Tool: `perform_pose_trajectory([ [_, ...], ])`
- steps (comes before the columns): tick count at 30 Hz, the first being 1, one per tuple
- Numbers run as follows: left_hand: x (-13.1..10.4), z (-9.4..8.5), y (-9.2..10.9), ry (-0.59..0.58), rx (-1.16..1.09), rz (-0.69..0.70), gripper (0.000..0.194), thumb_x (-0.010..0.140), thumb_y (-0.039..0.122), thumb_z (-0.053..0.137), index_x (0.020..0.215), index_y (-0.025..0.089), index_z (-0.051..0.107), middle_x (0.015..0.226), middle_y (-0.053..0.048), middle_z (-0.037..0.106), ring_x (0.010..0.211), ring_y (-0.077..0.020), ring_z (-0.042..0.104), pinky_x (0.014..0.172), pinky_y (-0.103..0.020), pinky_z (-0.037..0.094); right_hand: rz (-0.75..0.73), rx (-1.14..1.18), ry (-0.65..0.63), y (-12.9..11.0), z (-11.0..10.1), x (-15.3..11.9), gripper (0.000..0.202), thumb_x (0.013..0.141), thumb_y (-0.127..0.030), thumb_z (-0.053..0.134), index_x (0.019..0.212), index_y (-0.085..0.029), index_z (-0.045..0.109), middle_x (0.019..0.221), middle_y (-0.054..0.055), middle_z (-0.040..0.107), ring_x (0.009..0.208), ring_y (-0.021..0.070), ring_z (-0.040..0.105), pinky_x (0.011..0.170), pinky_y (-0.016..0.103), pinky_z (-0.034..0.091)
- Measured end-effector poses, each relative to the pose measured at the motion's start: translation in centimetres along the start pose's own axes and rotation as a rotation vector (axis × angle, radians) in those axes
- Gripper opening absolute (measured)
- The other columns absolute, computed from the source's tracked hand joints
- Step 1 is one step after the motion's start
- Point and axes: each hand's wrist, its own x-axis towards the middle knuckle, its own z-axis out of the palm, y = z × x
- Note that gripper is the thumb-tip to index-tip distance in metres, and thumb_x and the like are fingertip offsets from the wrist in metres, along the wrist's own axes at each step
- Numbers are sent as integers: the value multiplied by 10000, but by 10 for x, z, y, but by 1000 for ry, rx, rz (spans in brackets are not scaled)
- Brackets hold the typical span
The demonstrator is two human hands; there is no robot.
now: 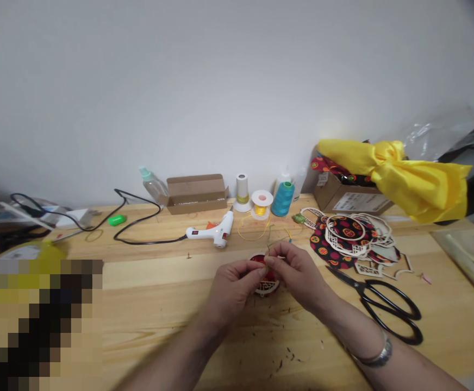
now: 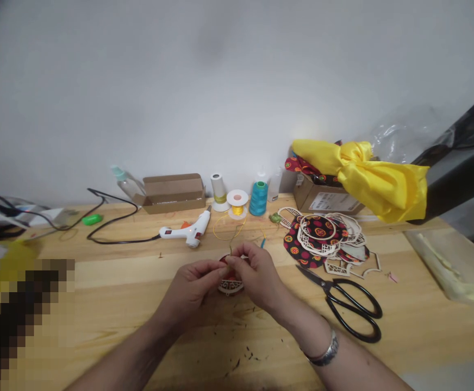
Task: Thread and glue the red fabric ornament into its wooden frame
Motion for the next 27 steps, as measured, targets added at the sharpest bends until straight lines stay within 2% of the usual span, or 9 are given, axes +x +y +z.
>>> perform_pose_trajectory([
  [6,-2,1,1,0,17,-16,158,641,279,684,686,128,699,615,-11,662,564,-99,536,548,-194,396,-25,-35,17,-2,-1,0,138,673,-254,570,615,-173,475,497,-57,474,453,72,414,423,191,317],
  [12,-2,1,2,38,60,-37,165,633,295,688,634,130,686,477,28,584,458,-69,477,488,-179,371,-8,-29,3,-2,0,-1,119,669,-238,586,618,-161,511,518,-53,504,478,74,442,457,197,353],
  [17,0,0,-1,31,23,-19,153,640,276,684,659,125,689,584,-3,654,529,-87,531,532,-184,397,56,-49,-73,-6,-3,2,87,623,-214,631,644,-136,598,575,-26,573,519,86,492,509,212,395],
  [22,2,1,-2,22,-14,-40,163,652,281,675,647,118,670,614,-16,664,557,-100,549,559,-198,416,66,-33,-30,-2,-4,4,105,605,-207,638,578,-141,561,518,-42,540,478,81,466,477,208,378],
  [27,0,0,-1,44,32,-43,163,672,274,658,610,124,647,427,62,505,393,-30,372,408,-143,279,4,-151,-23,-2,-3,3,101,649,-186,586,572,-149,532,520,-44,512,489,82,449,479,201,367],
])
